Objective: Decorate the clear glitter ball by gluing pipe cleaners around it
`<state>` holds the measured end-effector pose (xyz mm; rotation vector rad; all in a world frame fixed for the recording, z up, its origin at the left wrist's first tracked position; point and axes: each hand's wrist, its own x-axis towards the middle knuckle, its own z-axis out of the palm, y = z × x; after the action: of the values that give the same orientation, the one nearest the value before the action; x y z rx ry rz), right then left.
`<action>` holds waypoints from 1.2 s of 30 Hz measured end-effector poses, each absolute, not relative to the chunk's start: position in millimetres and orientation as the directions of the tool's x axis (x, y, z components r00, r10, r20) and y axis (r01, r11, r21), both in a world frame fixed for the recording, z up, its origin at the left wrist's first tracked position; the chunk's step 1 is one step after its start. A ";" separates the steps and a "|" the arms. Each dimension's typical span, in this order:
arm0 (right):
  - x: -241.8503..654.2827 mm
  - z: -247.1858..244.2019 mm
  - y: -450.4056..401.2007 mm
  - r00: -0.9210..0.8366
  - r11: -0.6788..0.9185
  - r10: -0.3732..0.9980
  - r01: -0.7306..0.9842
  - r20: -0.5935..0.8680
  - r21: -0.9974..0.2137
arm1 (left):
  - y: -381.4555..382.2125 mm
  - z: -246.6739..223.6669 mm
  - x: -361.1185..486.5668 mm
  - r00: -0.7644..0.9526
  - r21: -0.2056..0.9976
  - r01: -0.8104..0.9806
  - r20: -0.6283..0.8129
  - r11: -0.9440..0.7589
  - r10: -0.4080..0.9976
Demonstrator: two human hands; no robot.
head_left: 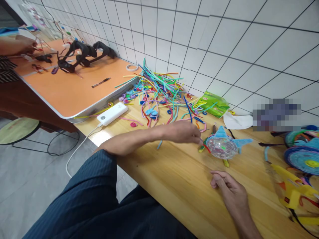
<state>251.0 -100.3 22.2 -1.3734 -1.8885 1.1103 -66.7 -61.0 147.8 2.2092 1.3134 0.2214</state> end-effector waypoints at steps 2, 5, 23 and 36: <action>245.0 26.1 -103.3 -0.329 0.136 0.944 0.486 -0.037 -0.864 | -49.0 161.3 -92.5 0.391 0.531 0.793 -0.066 -0.300 0.918; 237.0 30.8 -108.0 -0.346 0.141 0.937 0.475 -0.037 -0.869 | -38.3 173.3 -143.3 0.185 0.390 0.901 0.049 -0.189 0.982; 227.6 29.1 -108.9 -0.415 0.184 0.909 0.507 -0.051 -0.842 | -67.1 128.5 -284.4 -0.200 0.334 0.911 -0.156 0.242 0.967; 230.7 20.9 -108.3 -0.429 0.220 0.903 0.525 -0.033 -0.822 | -36.9 145.3 -270.1 -0.324 0.565 0.804 0.156 0.185 0.933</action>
<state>230.7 -108.3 20.9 -1.3154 -2.0419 1.0977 -270.1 -36.9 145.3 1.6744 2.2342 0.8413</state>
